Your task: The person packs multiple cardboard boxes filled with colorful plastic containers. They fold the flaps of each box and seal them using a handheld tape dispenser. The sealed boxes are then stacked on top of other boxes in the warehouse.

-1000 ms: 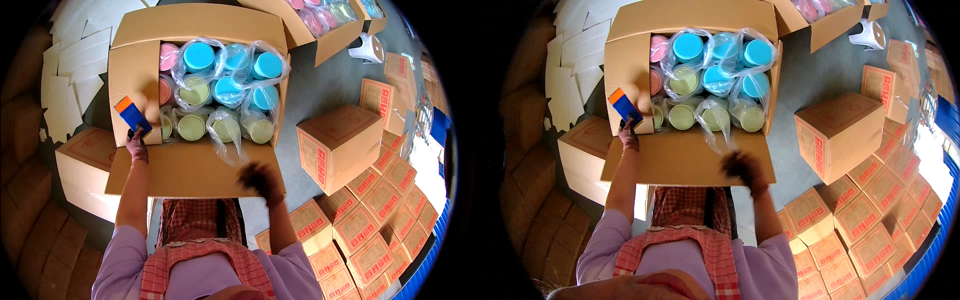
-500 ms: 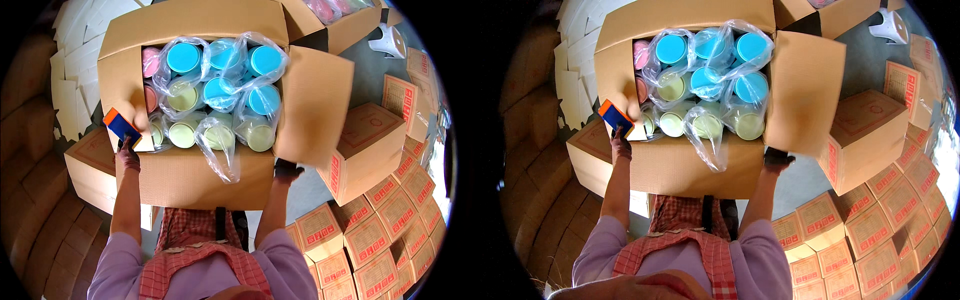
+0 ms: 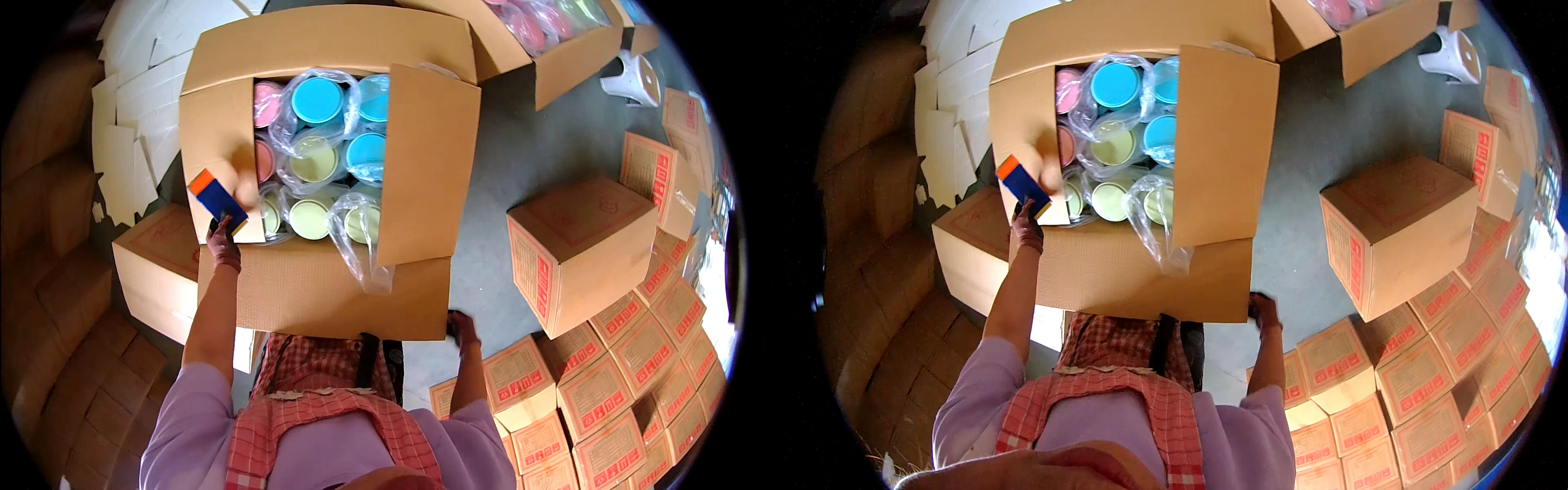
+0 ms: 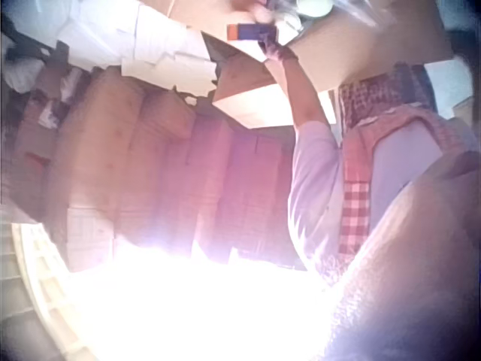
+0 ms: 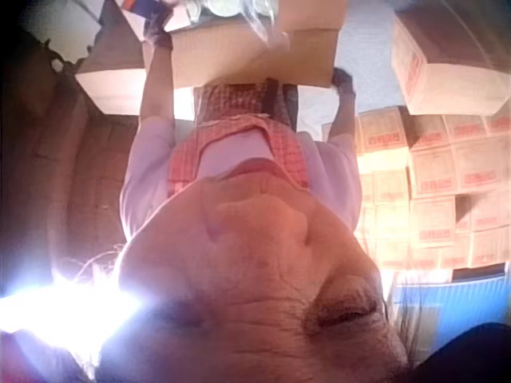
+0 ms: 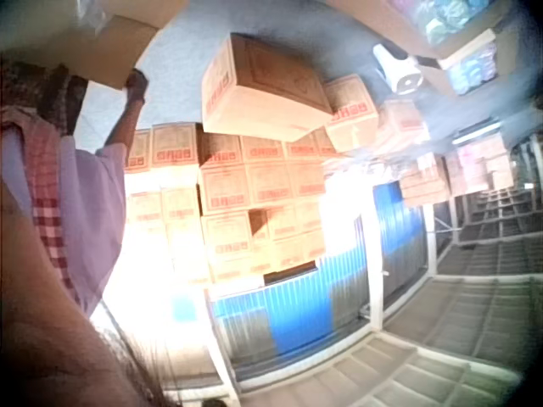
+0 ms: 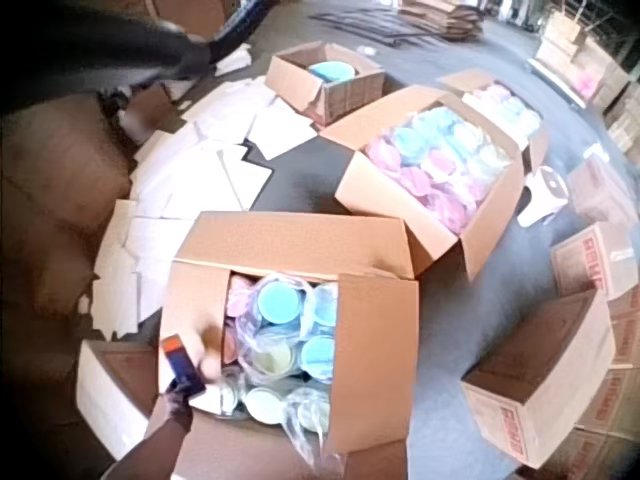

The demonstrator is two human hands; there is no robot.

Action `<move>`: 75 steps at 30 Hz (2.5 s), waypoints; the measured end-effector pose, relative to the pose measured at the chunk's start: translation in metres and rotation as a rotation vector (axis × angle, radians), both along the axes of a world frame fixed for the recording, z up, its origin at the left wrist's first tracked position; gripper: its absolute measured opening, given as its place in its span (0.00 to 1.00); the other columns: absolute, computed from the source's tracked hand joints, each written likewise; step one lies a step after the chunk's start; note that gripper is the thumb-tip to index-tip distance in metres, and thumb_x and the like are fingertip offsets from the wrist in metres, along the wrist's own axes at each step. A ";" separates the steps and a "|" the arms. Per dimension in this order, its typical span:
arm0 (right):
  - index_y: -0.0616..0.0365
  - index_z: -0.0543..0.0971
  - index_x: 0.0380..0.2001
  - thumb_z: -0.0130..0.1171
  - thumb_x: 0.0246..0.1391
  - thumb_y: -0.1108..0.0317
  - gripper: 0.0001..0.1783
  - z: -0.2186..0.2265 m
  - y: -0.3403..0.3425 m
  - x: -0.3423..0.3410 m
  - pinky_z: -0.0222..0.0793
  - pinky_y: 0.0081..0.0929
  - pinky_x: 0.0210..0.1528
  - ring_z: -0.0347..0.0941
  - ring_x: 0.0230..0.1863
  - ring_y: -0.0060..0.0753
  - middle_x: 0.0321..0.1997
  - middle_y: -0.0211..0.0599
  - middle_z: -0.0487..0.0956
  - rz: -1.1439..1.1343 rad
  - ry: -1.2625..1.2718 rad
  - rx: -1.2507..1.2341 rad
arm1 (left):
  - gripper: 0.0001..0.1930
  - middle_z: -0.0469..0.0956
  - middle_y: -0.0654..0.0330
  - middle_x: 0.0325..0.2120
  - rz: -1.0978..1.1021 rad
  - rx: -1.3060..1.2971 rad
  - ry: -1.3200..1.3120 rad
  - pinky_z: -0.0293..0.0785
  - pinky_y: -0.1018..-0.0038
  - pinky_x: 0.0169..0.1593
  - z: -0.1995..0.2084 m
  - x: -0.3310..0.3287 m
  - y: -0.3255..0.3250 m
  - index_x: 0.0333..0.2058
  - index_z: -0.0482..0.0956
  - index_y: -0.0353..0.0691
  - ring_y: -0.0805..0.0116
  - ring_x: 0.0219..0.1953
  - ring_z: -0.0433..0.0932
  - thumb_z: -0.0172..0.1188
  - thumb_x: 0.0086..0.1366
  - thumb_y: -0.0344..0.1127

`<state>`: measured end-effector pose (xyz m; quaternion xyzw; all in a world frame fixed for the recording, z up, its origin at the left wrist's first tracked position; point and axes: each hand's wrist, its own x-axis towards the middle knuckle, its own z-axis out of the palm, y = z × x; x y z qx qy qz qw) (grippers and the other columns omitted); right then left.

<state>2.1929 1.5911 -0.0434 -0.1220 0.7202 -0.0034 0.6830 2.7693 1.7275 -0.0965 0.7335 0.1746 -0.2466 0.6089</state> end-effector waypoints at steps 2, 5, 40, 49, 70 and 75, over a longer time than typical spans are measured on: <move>0.53 0.70 0.38 0.42 0.48 0.52 0.19 0.020 0.015 -0.008 0.60 0.25 0.18 0.66 0.19 0.31 0.27 0.34 0.73 -0.384 -0.511 0.188 | 0.09 0.73 0.62 0.28 -0.058 0.025 0.007 0.67 0.75 0.38 0.010 0.008 -0.001 0.30 0.74 0.33 0.69 0.31 0.71 0.56 0.46 0.23; 0.52 0.70 0.38 0.45 0.47 0.56 0.17 0.061 -0.019 0.065 0.63 0.25 0.22 0.66 0.26 0.30 0.31 0.33 0.73 -0.570 -0.920 -0.123 | 0.12 0.74 0.60 0.30 -0.065 -0.013 0.018 0.66 0.72 0.39 0.055 0.036 -0.009 0.32 0.74 0.43 0.67 0.33 0.71 0.53 0.46 0.23; 0.59 0.69 0.42 0.53 0.41 0.64 0.21 -0.045 -0.310 0.240 0.53 0.36 0.53 0.62 0.49 0.41 0.49 0.43 0.67 1.367 -0.005 -1.526 | 0.10 0.70 0.63 0.25 0.322 0.058 -0.203 0.64 0.75 0.34 0.002 -0.039 -0.012 0.30 0.70 0.37 0.70 0.29 0.68 0.50 0.49 0.35; 0.49 0.52 0.57 0.51 0.39 0.45 0.42 -0.066 -0.239 0.242 0.36 0.49 0.58 0.44 0.60 0.48 0.59 0.47 0.51 1.568 0.602 -1.311 | 0.15 0.68 0.64 0.19 -0.295 0.122 -0.232 0.66 0.78 0.26 0.081 -0.048 -0.142 0.27 0.71 0.31 0.72 0.21 0.68 0.51 0.51 0.40; 0.48 0.71 0.23 0.55 0.44 0.55 0.10 -0.074 -0.172 0.345 0.55 0.16 0.12 0.59 0.12 0.18 0.16 0.23 0.66 -0.374 -0.772 0.118 | 0.33 0.74 0.50 0.24 -1.278 -0.017 -0.748 0.66 0.64 0.44 -0.003 -0.043 -0.193 0.25 0.74 0.35 0.49 0.37 0.72 0.49 0.45 0.67; 0.52 0.72 0.18 0.55 0.42 0.61 0.08 -0.055 -0.177 0.332 0.52 0.16 0.12 0.59 0.12 0.16 0.18 0.25 0.71 -0.410 -0.430 -0.183 | 0.35 0.74 0.54 0.19 -1.596 0.128 -0.664 0.65 0.65 0.45 0.030 -0.050 -0.226 0.24 0.74 0.34 0.52 0.36 0.73 0.48 0.44 0.69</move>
